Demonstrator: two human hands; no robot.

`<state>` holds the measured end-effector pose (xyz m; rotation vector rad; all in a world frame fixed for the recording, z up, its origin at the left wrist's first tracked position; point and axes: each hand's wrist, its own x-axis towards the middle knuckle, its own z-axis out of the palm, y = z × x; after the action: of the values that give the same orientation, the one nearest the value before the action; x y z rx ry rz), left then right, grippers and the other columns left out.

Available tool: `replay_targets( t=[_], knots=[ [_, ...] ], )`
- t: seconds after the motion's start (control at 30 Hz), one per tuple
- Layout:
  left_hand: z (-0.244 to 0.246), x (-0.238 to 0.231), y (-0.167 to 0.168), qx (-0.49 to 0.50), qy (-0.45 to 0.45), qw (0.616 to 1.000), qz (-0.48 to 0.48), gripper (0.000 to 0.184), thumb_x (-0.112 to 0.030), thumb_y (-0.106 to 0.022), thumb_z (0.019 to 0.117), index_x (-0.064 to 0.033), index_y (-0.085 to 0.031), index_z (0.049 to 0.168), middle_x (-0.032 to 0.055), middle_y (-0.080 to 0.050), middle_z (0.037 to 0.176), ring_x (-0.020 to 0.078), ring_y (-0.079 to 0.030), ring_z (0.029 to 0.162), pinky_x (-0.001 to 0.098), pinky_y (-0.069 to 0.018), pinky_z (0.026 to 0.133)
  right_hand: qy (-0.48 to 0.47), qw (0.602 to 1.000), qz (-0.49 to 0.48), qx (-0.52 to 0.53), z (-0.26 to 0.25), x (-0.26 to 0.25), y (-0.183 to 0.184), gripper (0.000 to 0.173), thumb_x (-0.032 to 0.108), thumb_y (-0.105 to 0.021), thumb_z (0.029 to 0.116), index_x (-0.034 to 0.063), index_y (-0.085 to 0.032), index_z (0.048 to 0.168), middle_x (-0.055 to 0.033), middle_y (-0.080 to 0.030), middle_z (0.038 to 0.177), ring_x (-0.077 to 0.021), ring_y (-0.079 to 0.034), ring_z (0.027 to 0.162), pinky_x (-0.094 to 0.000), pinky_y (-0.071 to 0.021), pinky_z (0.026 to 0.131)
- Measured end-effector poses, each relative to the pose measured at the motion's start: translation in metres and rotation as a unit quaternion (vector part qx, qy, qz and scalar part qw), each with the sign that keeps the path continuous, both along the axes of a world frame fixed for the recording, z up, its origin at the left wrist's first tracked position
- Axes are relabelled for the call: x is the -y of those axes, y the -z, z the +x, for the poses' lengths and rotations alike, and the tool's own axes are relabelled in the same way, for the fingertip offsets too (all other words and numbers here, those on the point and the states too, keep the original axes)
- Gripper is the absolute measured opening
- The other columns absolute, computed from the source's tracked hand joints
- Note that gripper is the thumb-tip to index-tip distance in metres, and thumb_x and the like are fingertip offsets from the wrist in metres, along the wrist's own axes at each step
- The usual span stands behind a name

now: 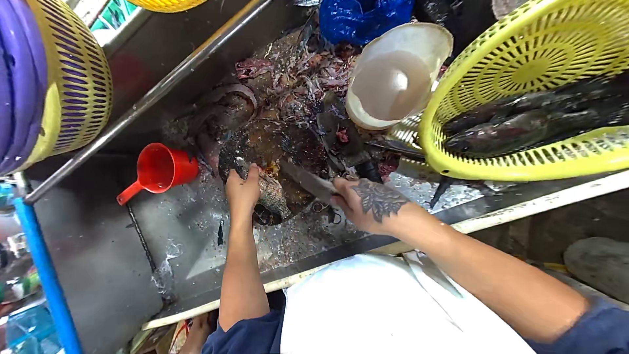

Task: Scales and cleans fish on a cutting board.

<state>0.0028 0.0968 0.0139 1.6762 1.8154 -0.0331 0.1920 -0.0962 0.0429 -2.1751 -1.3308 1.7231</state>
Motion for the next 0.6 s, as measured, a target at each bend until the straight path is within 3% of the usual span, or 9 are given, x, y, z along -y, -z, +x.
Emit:
replay_targets(
  t=[0.17, 0.27, 0.37, 0.5, 0.53, 0.6],
  knots=[
    [-0.007, -0.003, 0.005, 0.126, -0.034, 0.990, -0.044, 0.047, -0.042, -0.064, 0.1011, -0.0061, -0.061, 0.130, 0.0142, -0.072, 0.111, 0.0239, -0.071, 0.099, 0.0493, -0.0584, 0.087, -0.090, 0.996, -0.002, 0.005, -0.014, -0.002, 0.000, 0.033, 0.037, -0.043, 0.1097, 0.0122, -0.054, 0.127, -0.0158, -0.067, 0.108, -0.0357, -0.068, 0.105, -0.0574, -0.0546, 0.087],
    [-0.010, -0.008, 0.006, 0.145, -0.010, 0.988, -0.050, 0.047, -0.045, -0.064, 0.1005, -0.0083, -0.062, 0.130, 0.0116, -0.073, 0.111, 0.0222, -0.071, 0.100, 0.0491, -0.0574, 0.089, -0.115, 0.992, 0.060, -0.008, -0.008, -0.012, 0.013, 0.031, 0.037, -0.046, 0.1090, 0.0120, -0.057, 0.125, -0.0147, -0.068, 0.105, -0.0342, -0.068, 0.101, -0.0568, -0.0548, 0.086],
    [-0.009, -0.009, 0.013, 0.194, 0.008, 0.977, -0.088, 0.050, -0.047, -0.062, 0.1014, -0.0094, -0.061, 0.134, 0.0110, -0.072, 0.114, 0.0222, -0.070, 0.103, 0.0490, -0.0571, 0.091, -0.095, 0.989, 0.102, -0.043, 0.001, -0.018, 0.029, 0.034, 0.040, -0.046, 0.1096, 0.0114, -0.058, 0.122, -0.0128, -0.066, 0.099, -0.0314, -0.067, 0.096, -0.0563, -0.0531, 0.085],
    [0.000, 0.006, 0.020, 0.258, 0.005, 0.965, -0.040, 0.047, -0.028, -0.066, 0.1010, -0.0021, -0.055, 0.139, 0.0135, -0.074, 0.112, 0.0216, -0.072, 0.101, 0.0449, -0.0597, 0.093, -0.021, 0.994, 0.099, -0.042, -0.007, -0.008, 0.042, 0.041, 0.040, -0.048, 0.1086, 0.0079, -0.061, 0.130, -0.0207, -0.069, 0.109, -0.0384, -0.069, 0.103, -0.0628, -0.0528, 0.092],
    [-0.003, 0.002, 0.017, 0.239, 0.000, 0.971, -0.017, 0.051, -0.028, -0.069, 0.0988, -0.0009, -0.055, 0.139, 0.0153, -0.073, 0.114, 0.0229, -0.072, 0.104, 0.0459, -0.0595, 0.096, 0.009, 0.992, 0.104, -0.068, -0.015, -0.012, 0.048, 0.039, 0.035, -0.050, 0.1084, 0.0042, -0.061, 0.130, -0.0225, -0.069, 0.107, -0.0381, -0.070, 0.097, -0.0621, -0.0546, 0.087],
    [-0.002, 0.002, 0.006, 0.172, 0.006, 0.985, -0.004, 0.053, -0.036, -0.067, 0.0988, -0.0020, -0.057, 0.139, 0.0178, -0.072, 0.119, 0.0276, -0.070, 0.112, 0.0519, -0.0558, 0.100, 0.070, 0.990, 0.080, -0.097, -0.023, -0.007, 0.052, 0.036, 0.030, -0.052, 0.1084, 0.0007, -0.059, 0.127, -0.0224, -0.066, 0.093, -0.0344, -0.067, 0.071, -0.0574, -0.0568, 0.065]
  ],
)
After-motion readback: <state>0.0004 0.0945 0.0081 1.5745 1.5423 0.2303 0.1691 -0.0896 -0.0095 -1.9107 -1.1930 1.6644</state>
